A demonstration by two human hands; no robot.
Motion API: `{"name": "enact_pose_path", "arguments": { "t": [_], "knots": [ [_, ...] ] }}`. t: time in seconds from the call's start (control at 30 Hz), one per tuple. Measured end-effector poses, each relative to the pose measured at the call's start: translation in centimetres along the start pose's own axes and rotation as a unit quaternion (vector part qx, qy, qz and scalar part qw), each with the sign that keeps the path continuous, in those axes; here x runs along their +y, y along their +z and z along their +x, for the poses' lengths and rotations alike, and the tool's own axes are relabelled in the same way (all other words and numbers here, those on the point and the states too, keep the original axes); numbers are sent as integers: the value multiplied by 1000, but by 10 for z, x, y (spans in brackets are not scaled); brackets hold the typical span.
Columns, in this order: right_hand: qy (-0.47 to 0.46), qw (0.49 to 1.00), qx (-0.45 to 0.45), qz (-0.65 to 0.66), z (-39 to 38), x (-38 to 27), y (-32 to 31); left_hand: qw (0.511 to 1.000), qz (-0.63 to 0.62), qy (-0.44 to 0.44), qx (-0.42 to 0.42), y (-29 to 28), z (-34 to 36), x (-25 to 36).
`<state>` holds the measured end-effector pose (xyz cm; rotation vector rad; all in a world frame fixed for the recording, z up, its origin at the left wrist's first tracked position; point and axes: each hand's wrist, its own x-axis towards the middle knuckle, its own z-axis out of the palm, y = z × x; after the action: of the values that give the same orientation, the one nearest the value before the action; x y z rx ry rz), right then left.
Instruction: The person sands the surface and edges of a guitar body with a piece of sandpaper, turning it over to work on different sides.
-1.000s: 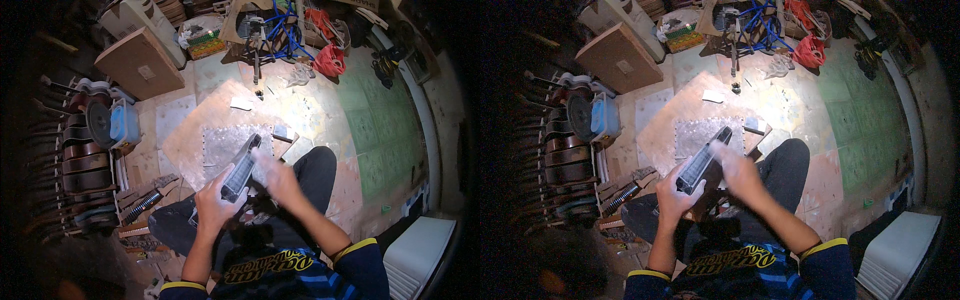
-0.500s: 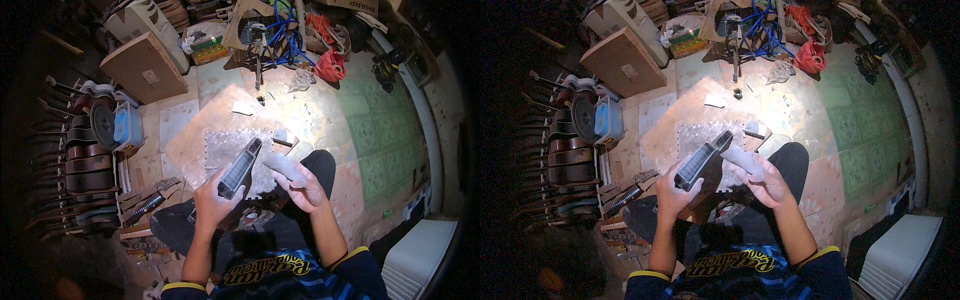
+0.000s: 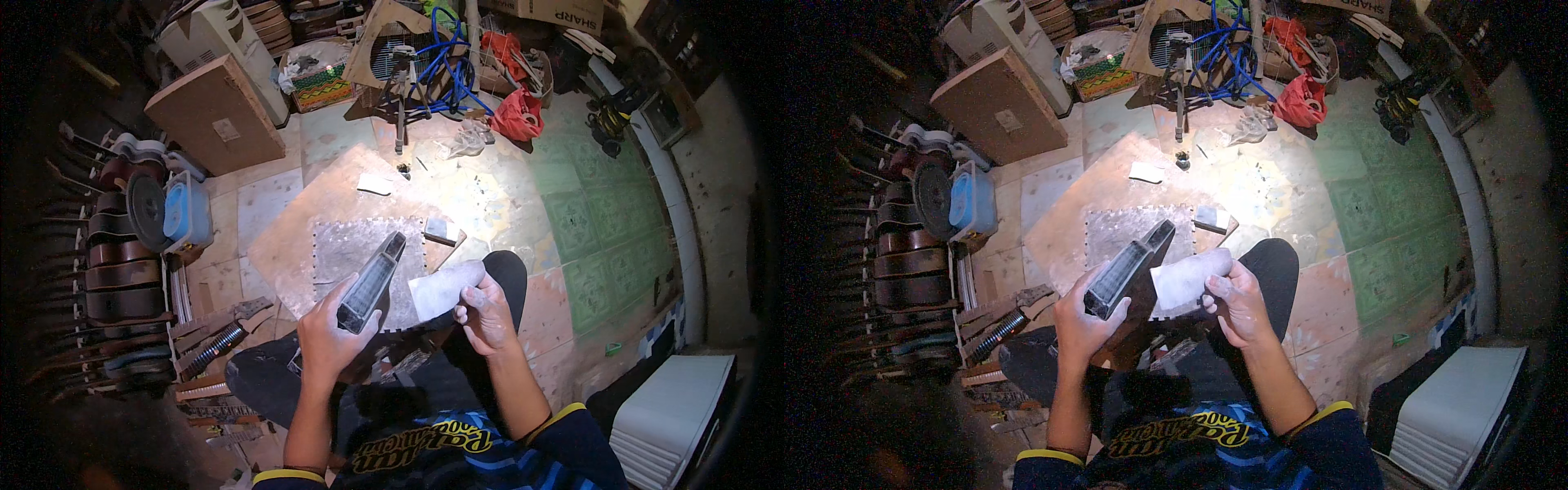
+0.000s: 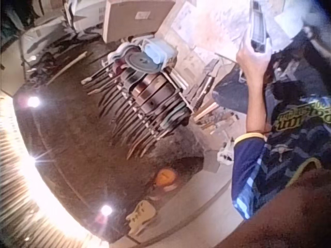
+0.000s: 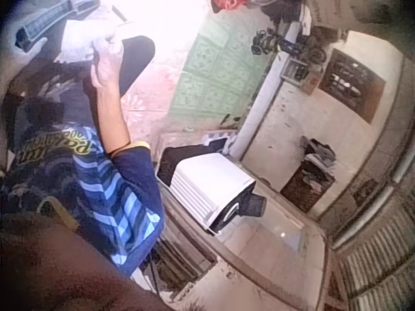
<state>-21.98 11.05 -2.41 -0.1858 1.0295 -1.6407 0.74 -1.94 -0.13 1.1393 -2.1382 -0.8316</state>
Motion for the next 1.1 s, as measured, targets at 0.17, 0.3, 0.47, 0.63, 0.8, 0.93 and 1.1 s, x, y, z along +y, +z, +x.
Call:
{"name": "enact_pose_path", "arguments": {
  "t": [0.17,0.3,0.47,0.63,0.8,0.93,1.1],
  "knots": [
    [-74,996,-20,53,7,8,13,1000,15,16,-3,-2,-2,0],
    [-75,996,-34,-21,6,11,17,1000,2,4,-16,1,-6,5],
    [-207,883,-28,-421,11,20,20,999,26,28,-21,1,-13,10],
    [-317,753,-96,-568,5,12,47,998,10,54,-9,6,-14,7],
    [-390,688,-133,-598,6,21,47,999,1,35,-27,3,-14,9],
    [-444,648,-165,-596,1,25,56,999,-6,16,-43,2,-12,9],
    [-388,683,-153,-600,-10,23,64,999,-6,34,-32,4,-12,5]
  ]
}}
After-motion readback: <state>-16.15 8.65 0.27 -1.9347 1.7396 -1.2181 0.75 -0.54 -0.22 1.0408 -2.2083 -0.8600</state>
